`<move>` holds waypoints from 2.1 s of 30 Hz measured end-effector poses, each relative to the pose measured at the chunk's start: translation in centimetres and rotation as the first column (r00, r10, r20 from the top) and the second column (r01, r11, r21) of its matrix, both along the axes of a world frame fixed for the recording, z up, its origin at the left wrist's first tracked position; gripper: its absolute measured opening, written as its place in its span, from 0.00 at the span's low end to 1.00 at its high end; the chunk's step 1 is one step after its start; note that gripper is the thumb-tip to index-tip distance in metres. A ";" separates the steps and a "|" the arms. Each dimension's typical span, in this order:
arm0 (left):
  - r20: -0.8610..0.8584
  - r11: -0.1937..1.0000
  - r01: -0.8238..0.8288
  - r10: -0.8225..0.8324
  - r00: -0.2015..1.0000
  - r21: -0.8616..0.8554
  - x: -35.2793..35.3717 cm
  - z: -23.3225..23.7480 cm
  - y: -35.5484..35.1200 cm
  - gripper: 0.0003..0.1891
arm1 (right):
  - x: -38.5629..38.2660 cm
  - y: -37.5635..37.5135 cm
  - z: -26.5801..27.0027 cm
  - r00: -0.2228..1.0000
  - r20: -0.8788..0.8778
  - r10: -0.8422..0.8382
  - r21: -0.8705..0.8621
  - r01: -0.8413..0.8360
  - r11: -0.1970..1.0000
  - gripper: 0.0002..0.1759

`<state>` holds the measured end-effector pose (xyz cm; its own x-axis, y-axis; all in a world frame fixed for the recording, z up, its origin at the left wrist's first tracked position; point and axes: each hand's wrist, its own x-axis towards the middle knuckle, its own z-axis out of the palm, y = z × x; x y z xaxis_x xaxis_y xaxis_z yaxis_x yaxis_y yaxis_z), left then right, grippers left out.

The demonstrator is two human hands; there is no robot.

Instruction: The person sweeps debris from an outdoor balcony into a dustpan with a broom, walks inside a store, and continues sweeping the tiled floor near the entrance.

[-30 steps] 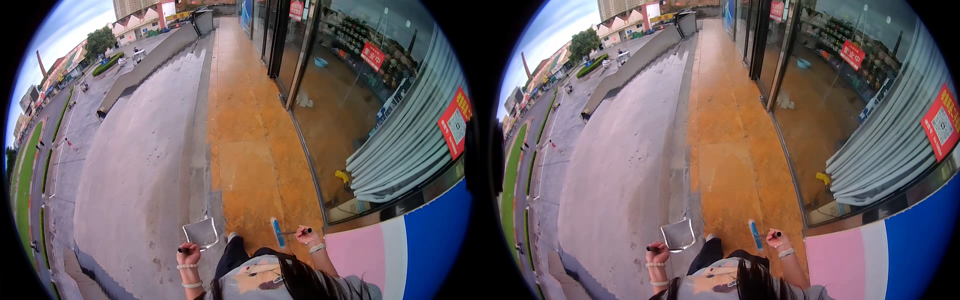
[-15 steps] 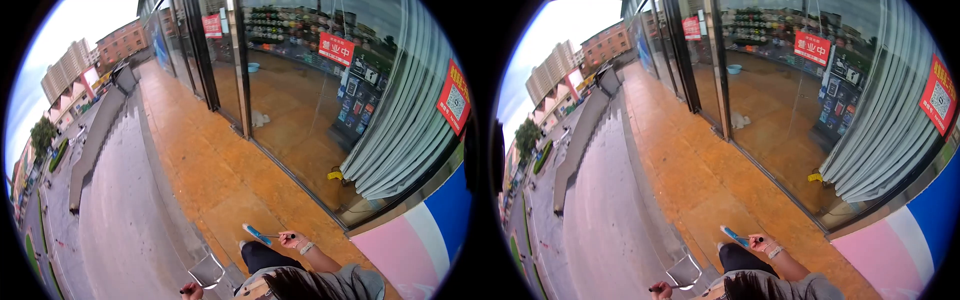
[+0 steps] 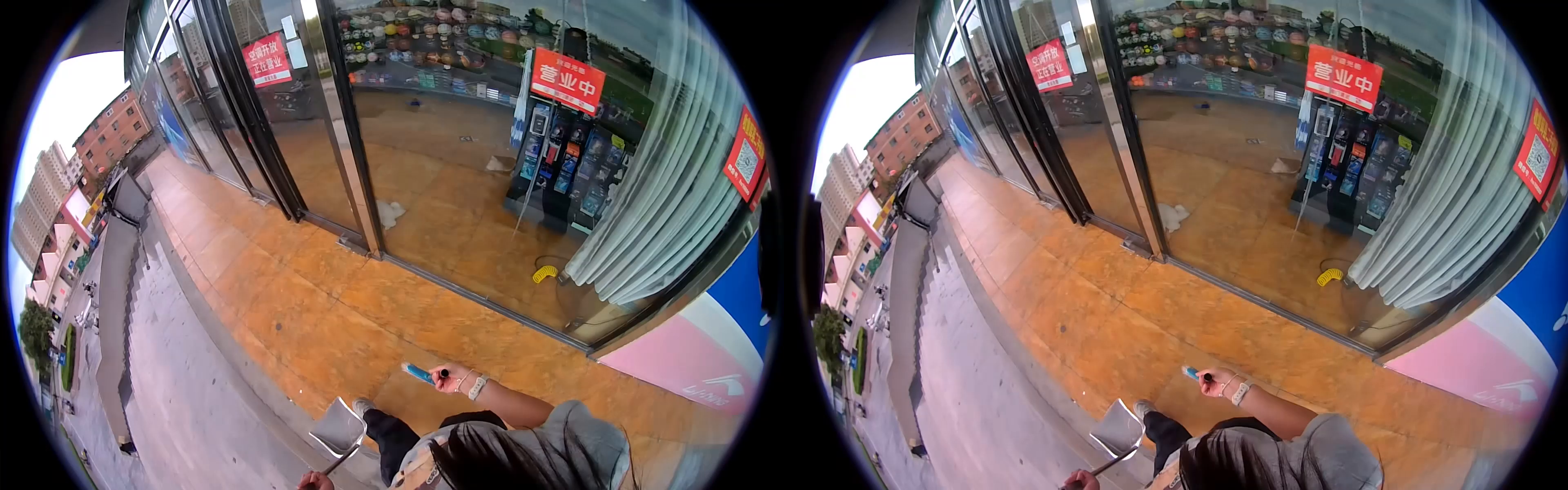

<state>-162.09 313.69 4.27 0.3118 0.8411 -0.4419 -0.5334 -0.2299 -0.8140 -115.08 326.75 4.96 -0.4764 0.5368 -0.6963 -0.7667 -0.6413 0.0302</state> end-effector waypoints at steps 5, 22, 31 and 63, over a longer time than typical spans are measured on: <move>-0.558 0.983 0.101 -0.170 0.812 -0.154 -3.0 4.5 15.8 0.09 | -3.6 7.5 2.3 0.990 0.113 -0.085 -0.016 0.088 0.996 0.12; -0.696 0.888 0.405 -0.432 0.573 -0.217 -6.7 7.4 54.1 0.05 | -17.5 42.0 1.1 0.982 0.177 -0.059 0.175 0.027 0.984 0.08; -0.671 0.721 0.663 -0.595 0.442 -0.202 -6.9 10.6 71.7 0.07 | -30.9 62.6 2.6 0.955 0.197 0.220 0.167 -0.254 0.953 0.10; -0.483 0.437 0.820 -0.844 0.232 -0.371 -6.5 4.6 119.1 0.11 | -31.0 129.8 30.4 -0.490 0.150 -0.859 0.411 -0.759 0.505 0.28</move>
